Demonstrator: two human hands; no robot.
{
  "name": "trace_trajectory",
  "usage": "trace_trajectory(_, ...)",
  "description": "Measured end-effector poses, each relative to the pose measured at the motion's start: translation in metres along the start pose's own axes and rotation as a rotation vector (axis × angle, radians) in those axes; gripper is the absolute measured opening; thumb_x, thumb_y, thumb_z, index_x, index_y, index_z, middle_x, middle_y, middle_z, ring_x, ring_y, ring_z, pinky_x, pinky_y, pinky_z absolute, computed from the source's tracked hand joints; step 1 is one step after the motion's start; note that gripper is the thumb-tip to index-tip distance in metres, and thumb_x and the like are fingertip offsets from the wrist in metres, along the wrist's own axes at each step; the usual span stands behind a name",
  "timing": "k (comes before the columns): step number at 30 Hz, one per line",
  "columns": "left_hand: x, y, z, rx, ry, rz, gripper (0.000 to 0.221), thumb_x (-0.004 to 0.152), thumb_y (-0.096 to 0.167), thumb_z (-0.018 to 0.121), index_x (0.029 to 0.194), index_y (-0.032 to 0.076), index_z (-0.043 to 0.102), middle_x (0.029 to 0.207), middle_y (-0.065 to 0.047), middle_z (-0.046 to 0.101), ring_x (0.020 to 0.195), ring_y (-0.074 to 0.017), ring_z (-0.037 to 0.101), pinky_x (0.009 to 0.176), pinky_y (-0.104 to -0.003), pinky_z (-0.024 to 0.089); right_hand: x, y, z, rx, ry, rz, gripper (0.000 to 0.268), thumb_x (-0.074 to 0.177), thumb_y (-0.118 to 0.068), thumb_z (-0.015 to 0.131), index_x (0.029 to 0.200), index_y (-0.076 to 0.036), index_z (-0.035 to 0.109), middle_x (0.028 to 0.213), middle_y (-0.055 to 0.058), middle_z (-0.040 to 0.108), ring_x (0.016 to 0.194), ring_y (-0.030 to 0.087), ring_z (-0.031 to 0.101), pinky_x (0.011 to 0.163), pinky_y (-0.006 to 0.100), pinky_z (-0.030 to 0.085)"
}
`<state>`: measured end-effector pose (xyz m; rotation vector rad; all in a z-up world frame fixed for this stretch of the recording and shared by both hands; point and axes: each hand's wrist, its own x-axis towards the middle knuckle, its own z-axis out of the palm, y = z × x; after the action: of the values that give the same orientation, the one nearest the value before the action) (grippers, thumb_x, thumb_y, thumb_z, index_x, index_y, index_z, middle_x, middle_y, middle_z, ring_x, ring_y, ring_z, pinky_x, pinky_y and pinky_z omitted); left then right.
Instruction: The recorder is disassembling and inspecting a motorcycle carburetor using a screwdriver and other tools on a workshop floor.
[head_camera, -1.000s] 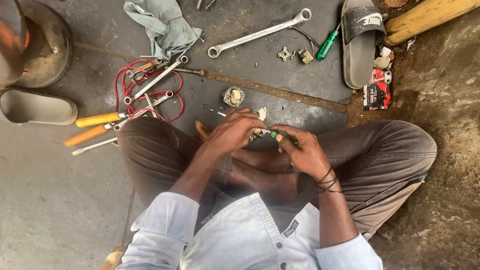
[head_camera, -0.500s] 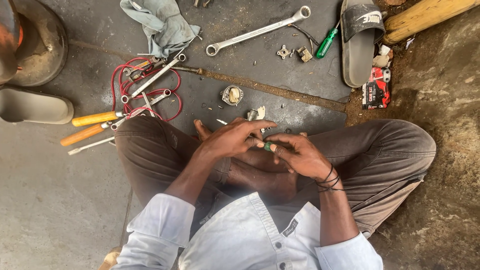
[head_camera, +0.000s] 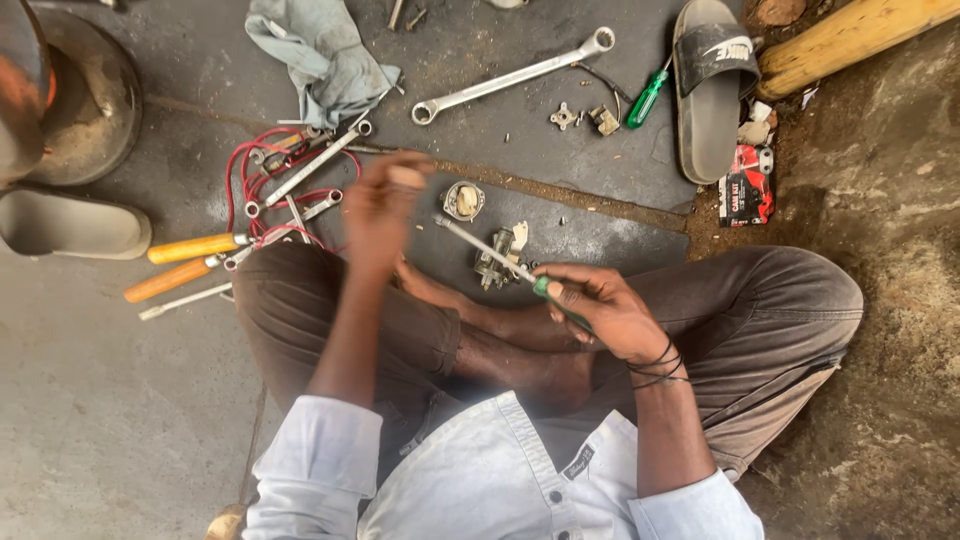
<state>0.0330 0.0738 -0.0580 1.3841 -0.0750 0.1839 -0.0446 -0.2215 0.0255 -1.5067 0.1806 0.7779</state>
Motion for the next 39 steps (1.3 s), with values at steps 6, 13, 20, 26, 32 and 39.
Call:
trace_trajectory(6, 0.002, 0.010, -0.042, -0.399, 0.227, -0.380, 0.084, 0.098, 0.076, 0.028, 0.142, 0.010, 0.055, 0.124, -0.014, 0.069, 0.107, -0.0216, 0.063, 0.090, -0.039, 0.052, 0.004, 0.006, 0.007, -0.079, -0.112, 0.020, 0.037, 0.098, -0.022, 0.064, 0.130, -0.006, 0.070, 0.067, 0.001, 0.063, 0.043, 0.004, 0.045, 0.036, 0.022, 0.036)
trace_trajectory(13, -0.004, 0.026, 0.009, -0.299, -0.271, -0.529, 0.101, 0.088, 0.085, 0.011, 0.151, 0.015, 0.047, 0.128, -0.016, 0.068, 0.119, -0.0243, 0.061, 0.102, -0.042, 0.048, 0.006, 0.013, 0.025, -0.187, -0.224, 0.128, 0.039, 0.097, -0.027, 0.064, 0.131, -0.008, 0.068, 0.066, 0.002, 0.067, 0.040, 0.005, 0.048, 0.035, 0.023, 0.038)
trace_trajectory(20, -0.004, 0.019, 0.001, -0.107, -0.432, -0.513, 0.102, 0.088, 0.087, 0.012, 0.153, 0.015, 0.041, 0.137, -0.012, 0.066, 0.120, -0.0225, 0.059, 0.105, -0.042, 0.044, 0.007, 0.020, 0.034, -0.241, -0.164, 0.076, 0.040, 0.097, -0.028, 0.068, 0.133, -0.008, 0.071, 0.067, 0.002, 0.068, 0.045, 0.004, 0.050, 0.040, 0.022, 0.041)
trace_trajectory(26, -0.006, 0.022, 0.004, -0.114, -0.495, -0.515, 0.103, 0.088, 0.088, 0.016, 0.155, 0.014, 0.042, 0.138, -0.011, 0.064, 0.120, -0.0216, 0.059, 0.104, -0.041, 0.045, 0.003, 0.013, 0.038, -0.160, -0.167, 0.101, 0.040, 0.096, -0.026, 0.066, 0.132, -0.008, 0.070, 0.068, 0.001, 0.068, 0.043, 0.004, 0.048, 0.036, 0.023, 0.038)
trace_trajectory(32, -0.018, 0.005, 0.020, -0.117, -0.630, -0.493, 0.100, 0.089, 0.088, 0.026, 0.153, 0.013, 0.044, 0.137, -0.010, 0.065, 0.120, -0.0213, 0.061, 0.103, -0.041, 0.049, 0.009, 0.016, 0.053, -0.179, -0.151, 0.097, 0.039, 0.098, -0.026, 0.066, 0.132, -0.007, 0.070, 0.067, 0.000, 0.066, 0.041, 0.004, 0.049, 0.036, 0.022, 0.038)
trace_trajectory(39, -0.023, -0.016, 0.021, -0.163, -0.672, -0.478, 0.087, 0.094, 0.077, 0.042, 0.156, 0.016, 0.042, 0.139, -0.010, 0.061, 0.115, -0.0197, 0.059, 0.098, -0.040, 0.052, 0.005, 0.016, 0.053, -0.216, -0.117, 0.141, 0.039, 0.097, -0.027, 0.066, 0.131, -0.009, 0.070, 0.068, 0.000, 0.066, 0.041, 0.005, 0.049, 0.038, 0.024, 0.040)
